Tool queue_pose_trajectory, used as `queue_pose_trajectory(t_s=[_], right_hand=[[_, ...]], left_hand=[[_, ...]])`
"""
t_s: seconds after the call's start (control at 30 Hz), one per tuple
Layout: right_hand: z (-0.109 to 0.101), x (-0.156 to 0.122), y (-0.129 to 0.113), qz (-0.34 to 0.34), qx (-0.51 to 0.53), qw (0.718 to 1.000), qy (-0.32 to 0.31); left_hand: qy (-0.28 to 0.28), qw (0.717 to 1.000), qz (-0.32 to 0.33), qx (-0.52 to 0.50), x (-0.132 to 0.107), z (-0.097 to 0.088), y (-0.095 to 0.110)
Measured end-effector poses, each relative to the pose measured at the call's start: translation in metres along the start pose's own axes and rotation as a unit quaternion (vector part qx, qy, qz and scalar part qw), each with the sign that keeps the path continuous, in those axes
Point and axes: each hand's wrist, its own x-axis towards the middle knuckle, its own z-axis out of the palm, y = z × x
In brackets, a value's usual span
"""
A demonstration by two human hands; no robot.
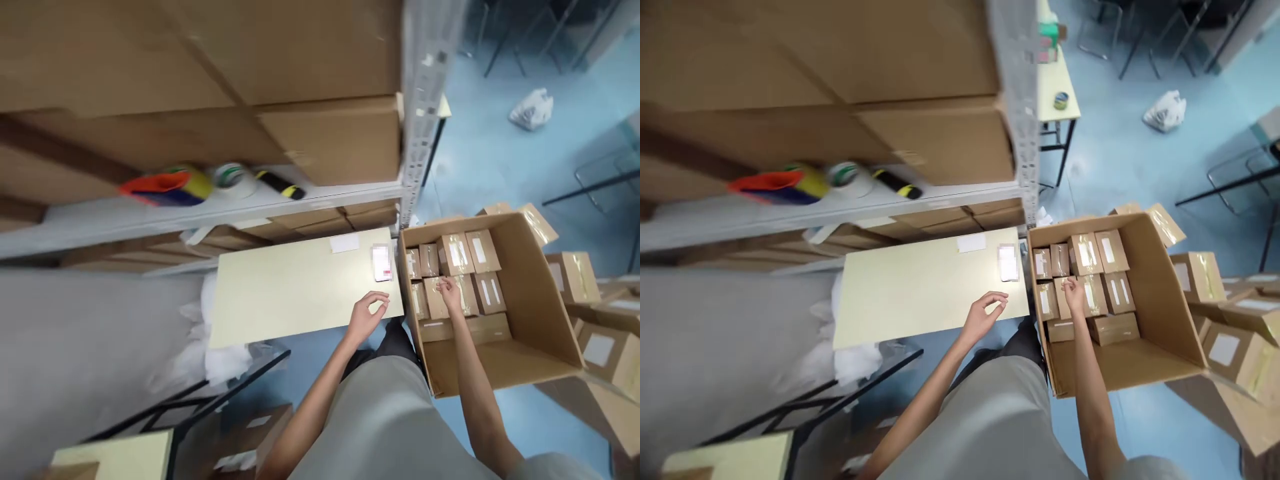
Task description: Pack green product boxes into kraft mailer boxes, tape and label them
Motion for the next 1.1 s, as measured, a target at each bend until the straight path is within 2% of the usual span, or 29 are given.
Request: queue_pose_trajectory(t_s=[0.13, 0.23, 0.3, 0.37, 0.47, 0.53, 0.6, 0.7, 0.8, 0.93, 1.1], right_hand=[[0.04, -0.059, -0.082, -0.094, 0.037, 0.992, -0.071], [0.091, -0.125, -0.144, -0.174, 0.045, 0.972, -0.155], [0.132, -0.179, -0.176, -0.215, 0.027, 0.95, -0.223], [0.176, -0.236, -0.196, -0.246, 0.004, 0.924, -0.294], [0.245, -0.323, -0.209, -0.28, -0.032, 0.868, -0.409], [0.29, -0.379, -0.212, -0.301, -0.057, 0.82, -0.484], [0.331, -0.435, -0.213, -0.316, -0.08, 0.765, -0.555], [0.382, -0.515, -0.212, -0.328, -0.113, 0.677, -0.649], [0.42, -0.585, -0.206, -0.334, -0.138, 0.598, -0.715], [0.456, -0.668, -0.188, -0.33, -0.167, 0.496, -0.785], [0.486, -0.768, -0.145, -0.307, -0.198, 0.381, -0.85]], left_hand=[[0.09, 0.992, -0.007, -0.091, -0.069, -0.064, -0.003], [0.165, 0.975, 0.019, -0.148, -0.127, -0.114, -0.01], [0.222, 0.96, 0.053, -0.164, -0.168, -0.151, -0.017], [0.282, 0.941, 0.092, -0.16, -0.213, -0.19, -0.025], [0.385, 0.9, 0.122, -0.162, -0.287, -0.246, -0.043], [0.459, 0.862, 0.124, -0.174, -0.34, -0.276, -0.06], [0.537, 0.814, 0.121, -0.187, -0.393, -0.295, -0.082], [0.655, 0.716, 0.099, -0.22, -0.464, -0.304, -0.117], [0.745, 0.609, 0.056, -0.266, -0.522, -0.297, -0.147], [0.816, 0.495, 0.006, -0.297, -0.586, -0.279, -0.173], [0.869, 0.374, -0.063, -0.318, -0.658, -0.265, -0.201]])
